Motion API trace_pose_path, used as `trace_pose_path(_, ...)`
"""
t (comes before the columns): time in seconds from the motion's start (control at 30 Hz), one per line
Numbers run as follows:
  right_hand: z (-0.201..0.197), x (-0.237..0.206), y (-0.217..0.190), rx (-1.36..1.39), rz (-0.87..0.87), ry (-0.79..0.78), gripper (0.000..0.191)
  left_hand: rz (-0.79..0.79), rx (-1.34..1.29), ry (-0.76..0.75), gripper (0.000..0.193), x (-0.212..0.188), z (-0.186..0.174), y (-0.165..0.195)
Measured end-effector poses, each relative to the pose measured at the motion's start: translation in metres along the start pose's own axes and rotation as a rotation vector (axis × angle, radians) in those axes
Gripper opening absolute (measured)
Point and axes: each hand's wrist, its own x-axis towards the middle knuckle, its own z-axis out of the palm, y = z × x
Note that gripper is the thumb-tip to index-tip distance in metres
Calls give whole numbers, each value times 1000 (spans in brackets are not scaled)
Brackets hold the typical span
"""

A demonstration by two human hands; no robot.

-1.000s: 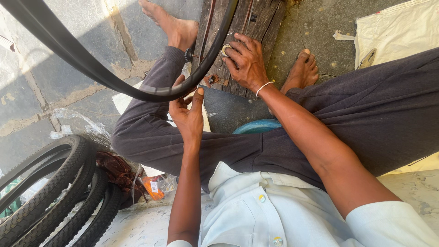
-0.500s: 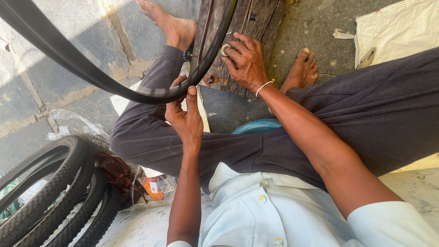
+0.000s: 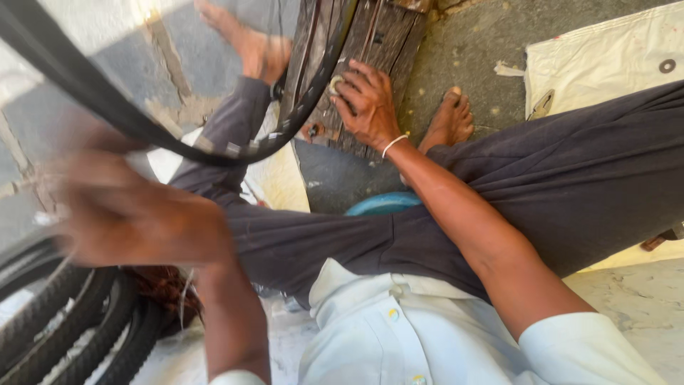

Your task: The person inserts spokes into a bicycle rim and tightens them by hand using a small tool while the wheel is mounted on a stand.

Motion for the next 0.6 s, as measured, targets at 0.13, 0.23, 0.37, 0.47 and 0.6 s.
trace_pose_path(0.13, -2, 0, -6, -5, -3, 15, 26, 278, -80, -68, 18, 77, -2, -20)
trace_pose_path(0.23, -4, 3, -9, -15, -6, 22, 25, 403, 207, -312, 20, 95, -8, 11)
trace_pose_path(0.37, -3, 5, -7, -24, -15, 23, 24, 366, 192, -320, 16, 92, 27, 47)
trace_pose_path(0.47, 1, 2, -4, -9, -6, 7, 25, 266, 24, -237, 13, 74, 47, 45)
trace_pose_path(0.6, 6, -1, 1, -39, -10, -13, 24, 11, -208, -135, 22, 8, 44, 32)
